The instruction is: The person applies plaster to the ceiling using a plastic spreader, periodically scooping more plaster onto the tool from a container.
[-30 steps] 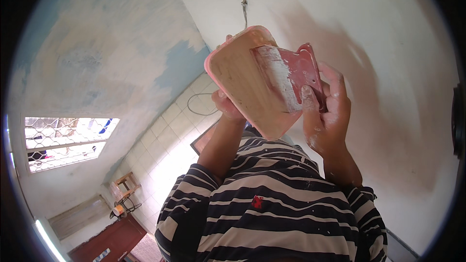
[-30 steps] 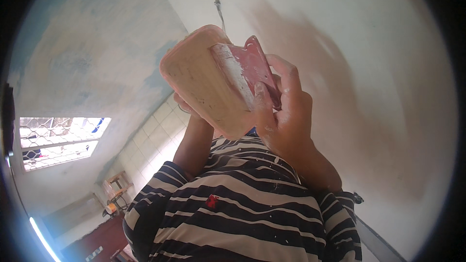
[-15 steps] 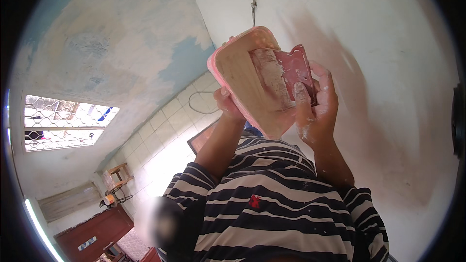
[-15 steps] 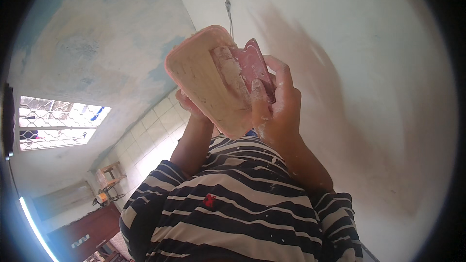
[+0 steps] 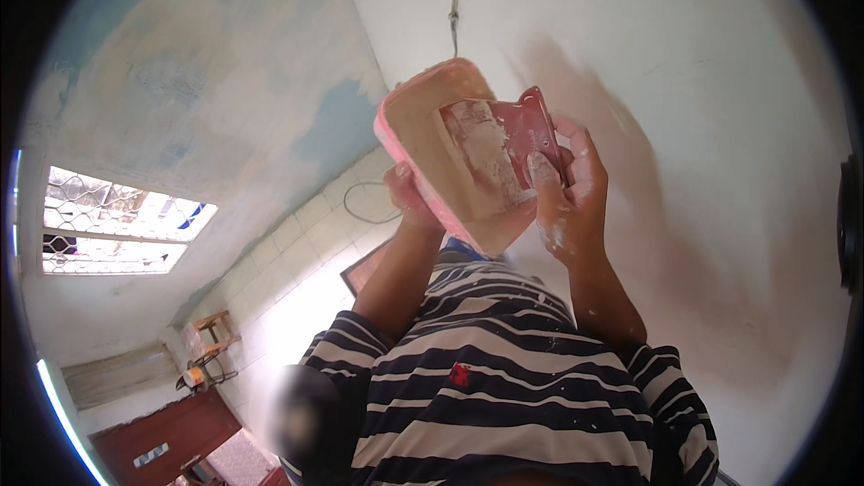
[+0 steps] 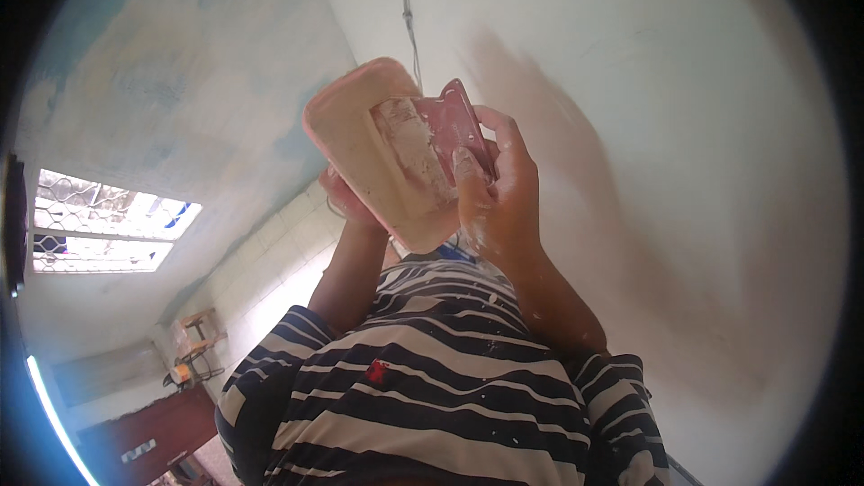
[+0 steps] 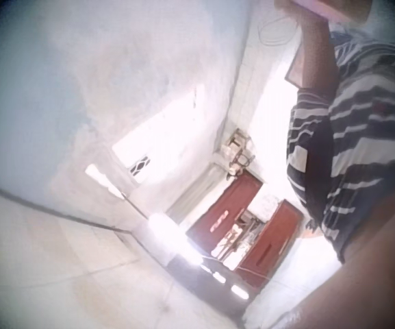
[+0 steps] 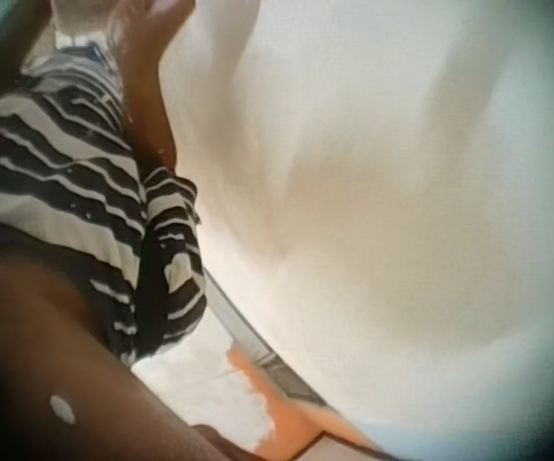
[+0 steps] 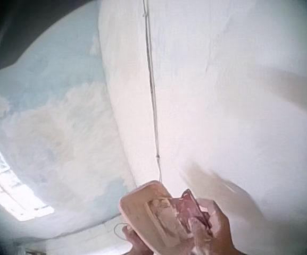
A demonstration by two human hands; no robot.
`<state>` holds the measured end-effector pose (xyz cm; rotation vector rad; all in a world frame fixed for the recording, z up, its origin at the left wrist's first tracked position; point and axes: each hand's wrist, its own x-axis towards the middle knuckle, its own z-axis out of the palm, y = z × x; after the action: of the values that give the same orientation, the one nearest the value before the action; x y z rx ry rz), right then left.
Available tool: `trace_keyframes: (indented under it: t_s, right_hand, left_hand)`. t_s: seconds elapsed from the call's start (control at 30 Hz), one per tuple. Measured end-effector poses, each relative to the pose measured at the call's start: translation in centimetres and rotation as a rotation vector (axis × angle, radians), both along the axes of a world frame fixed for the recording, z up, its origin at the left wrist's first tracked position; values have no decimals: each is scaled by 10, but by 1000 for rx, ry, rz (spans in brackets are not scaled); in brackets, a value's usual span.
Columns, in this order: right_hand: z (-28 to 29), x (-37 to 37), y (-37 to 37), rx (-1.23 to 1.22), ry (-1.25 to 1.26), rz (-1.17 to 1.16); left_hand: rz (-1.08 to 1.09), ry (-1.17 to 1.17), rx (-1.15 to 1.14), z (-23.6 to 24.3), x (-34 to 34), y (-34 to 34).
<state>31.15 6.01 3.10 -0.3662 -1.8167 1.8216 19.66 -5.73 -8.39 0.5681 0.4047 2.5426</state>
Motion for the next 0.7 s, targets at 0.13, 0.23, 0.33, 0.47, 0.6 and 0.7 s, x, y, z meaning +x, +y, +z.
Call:
trace_keyframes:
  t_s: [0.13, 0.23, 0.33, 0.47, 0.6, 0.7]
  right_hand:
    - [10, -3, 9, -76, 86, 13]
    - [15, -5, 18, -257, 214, -15]
    - [24, -2, 24, -416, 283, -42]
    - [70, 3, 21, -300, 227, -31]
    - [117, 7, 15, -97, 468, -50]
    - [179, -7, -11, 275, 689, -268]
  left_hand:
    - [84, -92, -143, -1, 3, -3]
    - [160, -90, -237, -1, 11, 0]
    - [193, -160, -227, -9, 12, 10]
    - [62, -188, -112, -3, 8, 26]
    - [-83, -96, 9, -7, 3, 33]
    - [-152, -200, 5, -15, 5, 22]
